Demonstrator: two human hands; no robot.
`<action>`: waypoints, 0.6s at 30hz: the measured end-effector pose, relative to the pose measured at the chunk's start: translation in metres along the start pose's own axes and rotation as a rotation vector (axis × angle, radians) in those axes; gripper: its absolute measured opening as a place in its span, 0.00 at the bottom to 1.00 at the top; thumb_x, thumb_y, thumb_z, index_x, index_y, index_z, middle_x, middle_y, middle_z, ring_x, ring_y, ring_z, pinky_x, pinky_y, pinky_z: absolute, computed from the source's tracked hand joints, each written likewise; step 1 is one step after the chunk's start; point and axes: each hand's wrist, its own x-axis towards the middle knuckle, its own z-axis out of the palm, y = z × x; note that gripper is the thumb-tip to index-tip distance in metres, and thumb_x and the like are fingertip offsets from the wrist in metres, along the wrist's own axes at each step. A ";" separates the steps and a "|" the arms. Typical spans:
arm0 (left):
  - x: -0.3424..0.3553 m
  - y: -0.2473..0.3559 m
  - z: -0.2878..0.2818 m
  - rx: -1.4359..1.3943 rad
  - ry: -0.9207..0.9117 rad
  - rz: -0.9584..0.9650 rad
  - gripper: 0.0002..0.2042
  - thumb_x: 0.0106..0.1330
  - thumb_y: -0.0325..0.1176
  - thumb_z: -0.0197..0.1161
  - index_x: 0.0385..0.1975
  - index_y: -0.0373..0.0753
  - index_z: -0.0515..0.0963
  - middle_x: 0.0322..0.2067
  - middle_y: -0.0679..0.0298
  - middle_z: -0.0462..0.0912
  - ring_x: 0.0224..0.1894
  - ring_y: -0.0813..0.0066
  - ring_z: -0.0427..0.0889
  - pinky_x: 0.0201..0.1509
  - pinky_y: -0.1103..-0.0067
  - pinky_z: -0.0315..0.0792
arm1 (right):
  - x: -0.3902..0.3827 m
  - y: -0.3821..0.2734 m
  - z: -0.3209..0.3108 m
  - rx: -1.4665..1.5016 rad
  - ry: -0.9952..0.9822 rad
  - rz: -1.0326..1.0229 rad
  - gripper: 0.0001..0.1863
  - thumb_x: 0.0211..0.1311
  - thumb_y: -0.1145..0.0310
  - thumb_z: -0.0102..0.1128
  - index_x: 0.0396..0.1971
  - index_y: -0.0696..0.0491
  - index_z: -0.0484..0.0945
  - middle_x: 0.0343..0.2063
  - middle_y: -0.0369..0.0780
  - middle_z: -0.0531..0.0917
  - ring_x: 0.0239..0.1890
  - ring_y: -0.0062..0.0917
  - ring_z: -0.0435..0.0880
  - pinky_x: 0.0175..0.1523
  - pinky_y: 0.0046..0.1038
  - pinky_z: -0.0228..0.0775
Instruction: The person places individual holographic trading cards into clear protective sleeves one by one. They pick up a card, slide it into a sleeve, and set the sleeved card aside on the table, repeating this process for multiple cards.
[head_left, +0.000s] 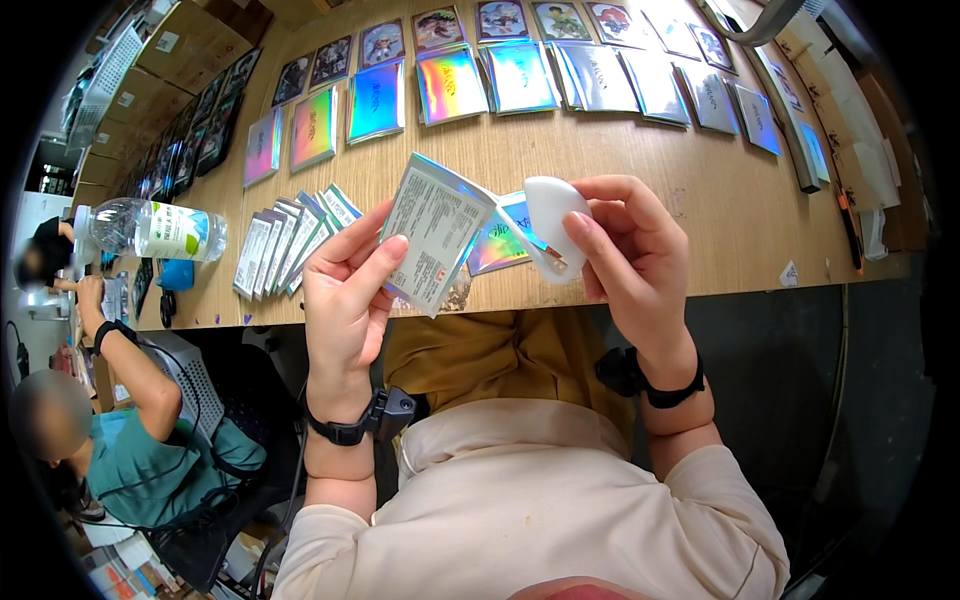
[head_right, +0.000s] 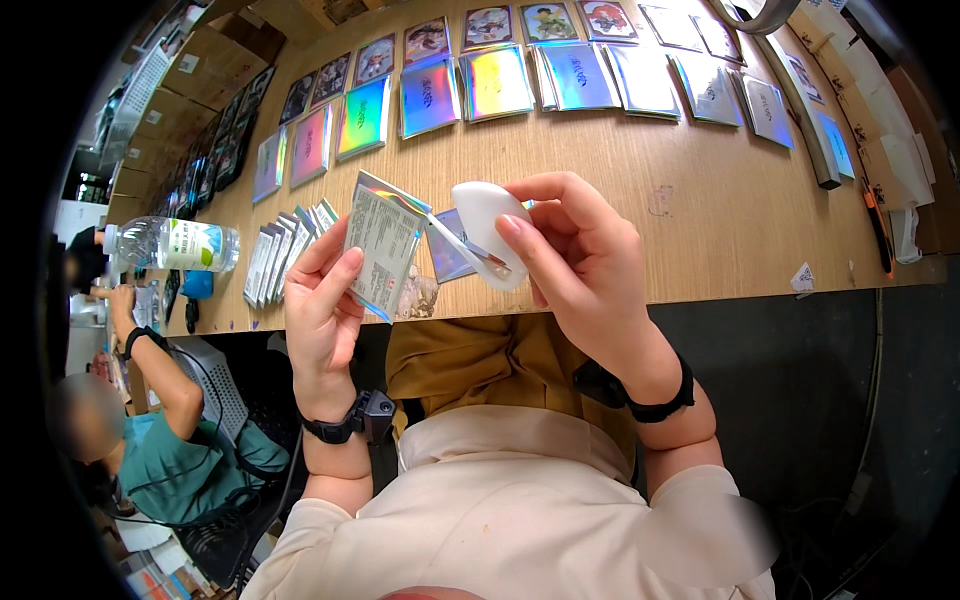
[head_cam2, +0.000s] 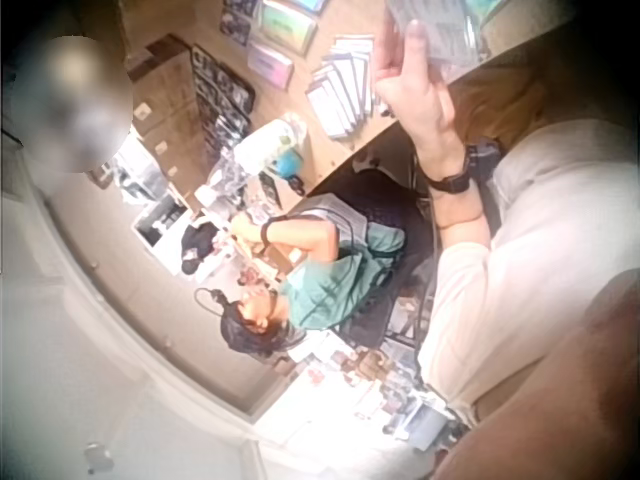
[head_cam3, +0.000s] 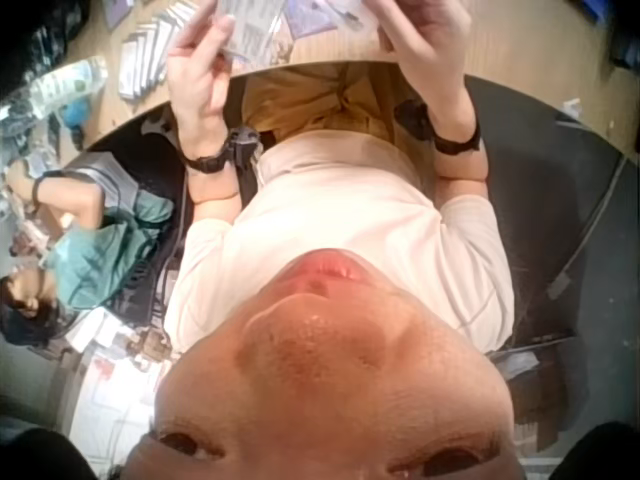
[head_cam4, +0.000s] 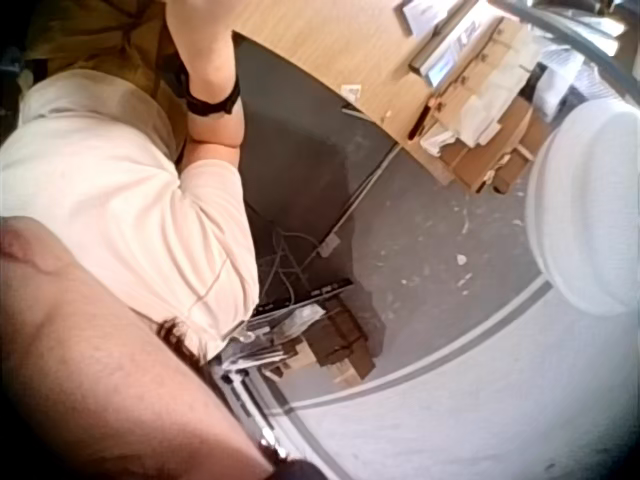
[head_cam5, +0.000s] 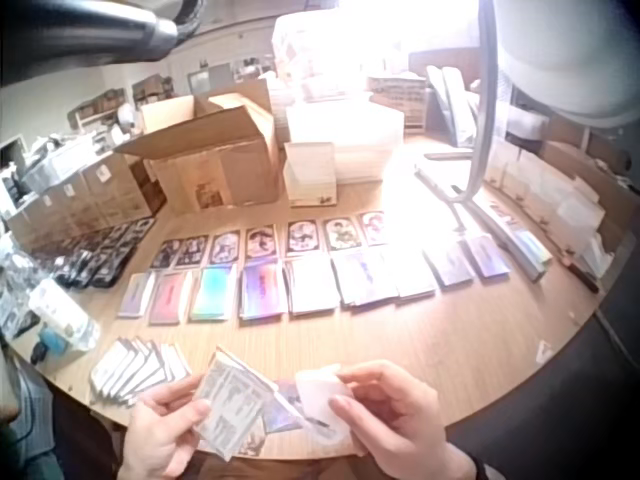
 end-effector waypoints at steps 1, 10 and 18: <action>-0.001 0.000 -0.003 0.044 -0.001 0.050 0.18 0.63 0.18 0.61 0.54 0.28 0.74 0.48 0.51 0.82 0.46 0.68 0.85 0.51 0.75 0.80 | 0.000 -0.001 0.000 -0.019 -0.003 0.001 0.08 0.67 0.75 0.57 0.45 0.58 0.75 0.25 0.36 0.83 0.17 0.05 0.70 0.18 0.11 0.57; -0.015 0.009 0.011 0.391 -0.173 0.088 0.17 0.60 0.15 0.64 0.49 0.29 0.79 0.42 0.54 0.85 0.42 0.78 0.83 0.47 0.84 0.77 | 0.009 -0.012 0.000 -0.095 -0.078 0.019 0.07 0.67 0.74 0.58 0.42 0.59 0.77 0.23 0.33 0.82 0.17 0.06 0.69 0.18 0.12 0.55; -0.026 0.002 0.020 0.381 -0.222 -0.023 0.17 0.61 0.16 0.64 0.50 0.31 0.79 0.42 0.59 0.85 0.42 0.82 0.82 0.47 0.85 0.76 | 0.013 -0.011 0.009 -0.018 -0.065 0.083 0.07 0.68 0.73 0.57 0.41 0.59 0.78 0.24 0.33 0.82 0.17 0.06 0.67 0.18 0.12 0.54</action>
